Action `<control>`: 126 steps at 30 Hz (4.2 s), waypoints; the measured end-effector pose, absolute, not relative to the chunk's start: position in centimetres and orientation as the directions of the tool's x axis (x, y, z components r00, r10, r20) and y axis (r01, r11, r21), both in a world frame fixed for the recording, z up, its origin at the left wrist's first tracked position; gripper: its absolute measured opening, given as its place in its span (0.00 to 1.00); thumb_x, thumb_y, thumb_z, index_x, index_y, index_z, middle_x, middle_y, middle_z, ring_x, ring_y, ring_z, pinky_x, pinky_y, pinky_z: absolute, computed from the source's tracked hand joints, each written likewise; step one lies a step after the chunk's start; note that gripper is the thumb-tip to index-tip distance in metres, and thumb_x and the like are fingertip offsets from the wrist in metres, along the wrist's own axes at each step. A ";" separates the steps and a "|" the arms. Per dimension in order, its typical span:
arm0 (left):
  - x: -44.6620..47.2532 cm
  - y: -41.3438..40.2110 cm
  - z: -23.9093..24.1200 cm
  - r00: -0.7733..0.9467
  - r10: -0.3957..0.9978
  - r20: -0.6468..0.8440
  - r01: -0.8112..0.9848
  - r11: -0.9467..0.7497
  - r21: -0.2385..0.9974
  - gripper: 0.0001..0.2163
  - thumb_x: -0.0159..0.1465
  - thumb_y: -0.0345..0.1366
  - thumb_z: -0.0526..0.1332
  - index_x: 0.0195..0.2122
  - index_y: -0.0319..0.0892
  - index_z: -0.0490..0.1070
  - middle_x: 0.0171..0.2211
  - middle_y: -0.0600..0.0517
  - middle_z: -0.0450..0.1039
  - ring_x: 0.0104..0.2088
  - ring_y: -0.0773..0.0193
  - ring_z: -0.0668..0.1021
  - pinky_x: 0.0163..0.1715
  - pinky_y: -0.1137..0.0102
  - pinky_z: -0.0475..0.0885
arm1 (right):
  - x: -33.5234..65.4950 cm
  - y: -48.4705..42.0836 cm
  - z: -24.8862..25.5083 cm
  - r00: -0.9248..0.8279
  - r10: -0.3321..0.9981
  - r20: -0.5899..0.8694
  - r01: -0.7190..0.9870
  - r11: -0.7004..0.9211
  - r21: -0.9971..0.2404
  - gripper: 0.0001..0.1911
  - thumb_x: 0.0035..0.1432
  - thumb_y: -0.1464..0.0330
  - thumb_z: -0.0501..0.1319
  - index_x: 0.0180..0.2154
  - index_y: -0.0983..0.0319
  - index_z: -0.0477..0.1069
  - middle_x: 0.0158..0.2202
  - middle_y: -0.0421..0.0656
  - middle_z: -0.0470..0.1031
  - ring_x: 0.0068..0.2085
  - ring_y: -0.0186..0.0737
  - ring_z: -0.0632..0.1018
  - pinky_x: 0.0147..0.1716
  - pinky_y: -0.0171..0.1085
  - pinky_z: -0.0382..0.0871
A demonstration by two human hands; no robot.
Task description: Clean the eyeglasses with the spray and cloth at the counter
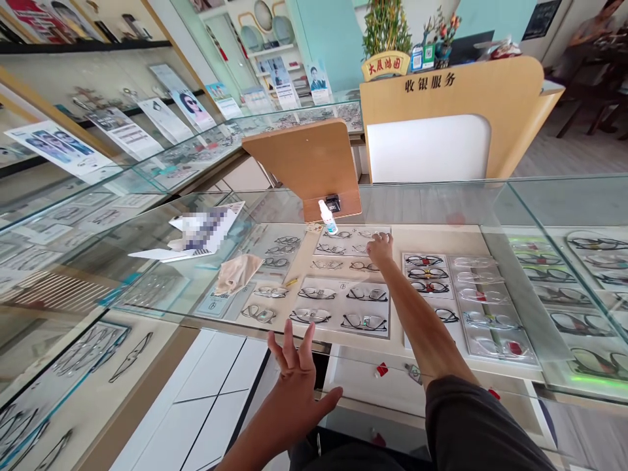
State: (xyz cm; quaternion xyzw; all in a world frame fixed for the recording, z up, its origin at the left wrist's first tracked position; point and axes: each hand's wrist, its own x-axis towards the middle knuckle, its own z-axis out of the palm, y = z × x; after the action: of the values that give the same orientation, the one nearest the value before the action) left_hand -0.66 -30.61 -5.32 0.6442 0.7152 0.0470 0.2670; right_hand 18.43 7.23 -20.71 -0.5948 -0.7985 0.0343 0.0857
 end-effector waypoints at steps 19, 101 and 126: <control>-0.2 -31.1 -5.4 -0.046 0.980 -0.196 0.885 0.131 0.447 0.54 0.63 0.46 0.69 0.84 0.41 0.39 0.82 0.35 0.13 0.74 0.21 0.16 0.68 0.27 0.62 | 12.4 0.0 -18.0 -0.333 0.922 0.197 0.859 0.383 -0.339 0.17 0.76 0.66 0.53 0.50 0.62 0.80 0.53 0.53 0.81 0.54 0.52 0.78 0.56 0.47 0.71; -35.9 -20.3 -4.5 -0.642 0.698 0.316 0.751 0.490 0.443 0.21 0.66 0.54 0.63 0.49 0.43 0.67 0.45 0.41 0.77 0.52 0.42 0.79 0.58 0.52 0.74 | 35.3 -27.8 -8.9 -0.220 0.944 0.247 0.966 0.246 -0.080 0.54 0.63 0.37 0.57 0.82 0.41 0.40 0.83 0.36 0.50 0.78 0.69 0.64 0.72 0.71 0.67; -32.1 -26.7 -23.8 -0.331 0.524 -0.785 -0.639 0.488 0.595 0.08 0.71 0.40 0.66 0.49 0.45 0.74 0.41 0.46 0.79 0.42 0.57 0.85 0.44 0.63 0.83 | 33.3 -28.7 -8.1 -0.154 0.883 0.444 0.985 0.172 0.001 0.35 0.74 0.53 0.65 0.76 0.56 0.66 0.74 0.47 0.72 0.74 0.53 0.73 0.75 0.42 0.62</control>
State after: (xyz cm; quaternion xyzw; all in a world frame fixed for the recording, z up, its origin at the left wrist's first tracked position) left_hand -32.14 -26.71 -23.82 -0.0451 0.6412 0.5042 0.5767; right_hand 33.29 -28.72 -8.12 -0.6266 -0.7453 -0.1469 0.1741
